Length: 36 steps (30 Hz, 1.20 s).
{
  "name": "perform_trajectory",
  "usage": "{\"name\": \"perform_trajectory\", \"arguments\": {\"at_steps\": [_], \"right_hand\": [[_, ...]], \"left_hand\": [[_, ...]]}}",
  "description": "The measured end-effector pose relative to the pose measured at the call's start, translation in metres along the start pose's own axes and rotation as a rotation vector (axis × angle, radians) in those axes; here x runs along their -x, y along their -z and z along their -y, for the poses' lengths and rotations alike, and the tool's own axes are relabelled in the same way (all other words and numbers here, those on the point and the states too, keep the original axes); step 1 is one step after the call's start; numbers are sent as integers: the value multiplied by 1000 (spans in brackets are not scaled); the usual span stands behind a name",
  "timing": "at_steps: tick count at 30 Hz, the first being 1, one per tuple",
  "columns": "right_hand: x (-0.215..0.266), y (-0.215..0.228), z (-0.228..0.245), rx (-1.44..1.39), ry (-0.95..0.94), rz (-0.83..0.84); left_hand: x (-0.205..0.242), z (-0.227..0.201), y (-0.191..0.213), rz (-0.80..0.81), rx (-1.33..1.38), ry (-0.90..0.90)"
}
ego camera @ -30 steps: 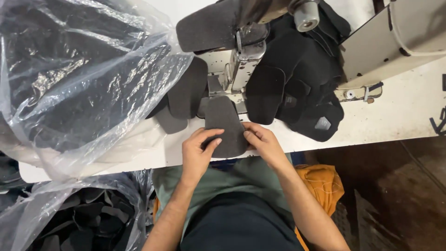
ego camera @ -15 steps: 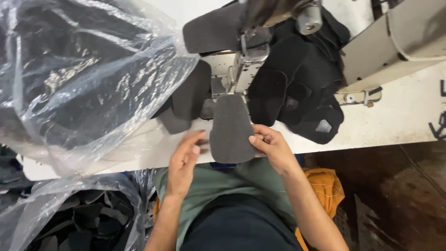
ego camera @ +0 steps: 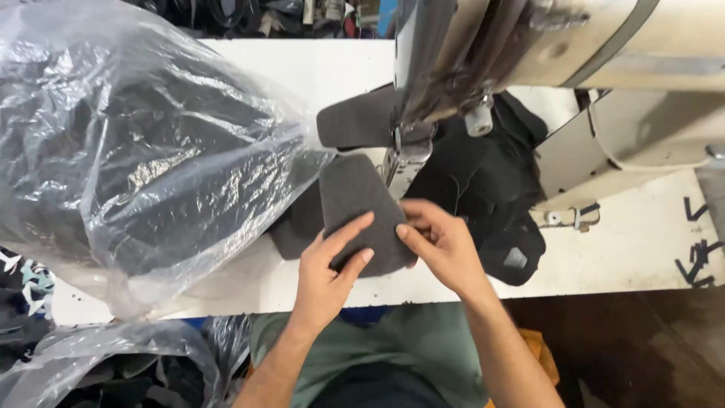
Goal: Prepare and stitch shoe components using an industrial sewing machine.
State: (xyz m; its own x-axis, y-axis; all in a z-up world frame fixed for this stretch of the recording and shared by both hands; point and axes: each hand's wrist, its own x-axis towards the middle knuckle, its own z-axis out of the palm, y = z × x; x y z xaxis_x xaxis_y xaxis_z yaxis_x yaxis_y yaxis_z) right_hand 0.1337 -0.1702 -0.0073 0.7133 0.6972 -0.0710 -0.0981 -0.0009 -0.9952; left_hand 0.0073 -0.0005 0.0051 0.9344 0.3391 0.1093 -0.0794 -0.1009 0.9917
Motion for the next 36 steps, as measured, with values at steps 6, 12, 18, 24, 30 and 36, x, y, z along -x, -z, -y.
{"name": "perform_trajectory", "arguments": {"at_steps": [6,12,18,24,30,36], "right_hand": [[-42,1,35,83,97,-152],[-65,1,31,-53,63,-292],[-45,9,46,-126,126,-301],[10,139,57,886,674,-836],[19,221,8,1502,833,-1149],[20,209,39,1493,789,-1089]], "left_hand": [[-47,-6,-9,-176,-74,-100],[-81,-2,0,-88,58,-41],[-91,3,13,-4,40,-69],[-117,5,34,91,129,16],[-136,-1,45,245,103,55],[-131,-3,43,293,100,38]]}}
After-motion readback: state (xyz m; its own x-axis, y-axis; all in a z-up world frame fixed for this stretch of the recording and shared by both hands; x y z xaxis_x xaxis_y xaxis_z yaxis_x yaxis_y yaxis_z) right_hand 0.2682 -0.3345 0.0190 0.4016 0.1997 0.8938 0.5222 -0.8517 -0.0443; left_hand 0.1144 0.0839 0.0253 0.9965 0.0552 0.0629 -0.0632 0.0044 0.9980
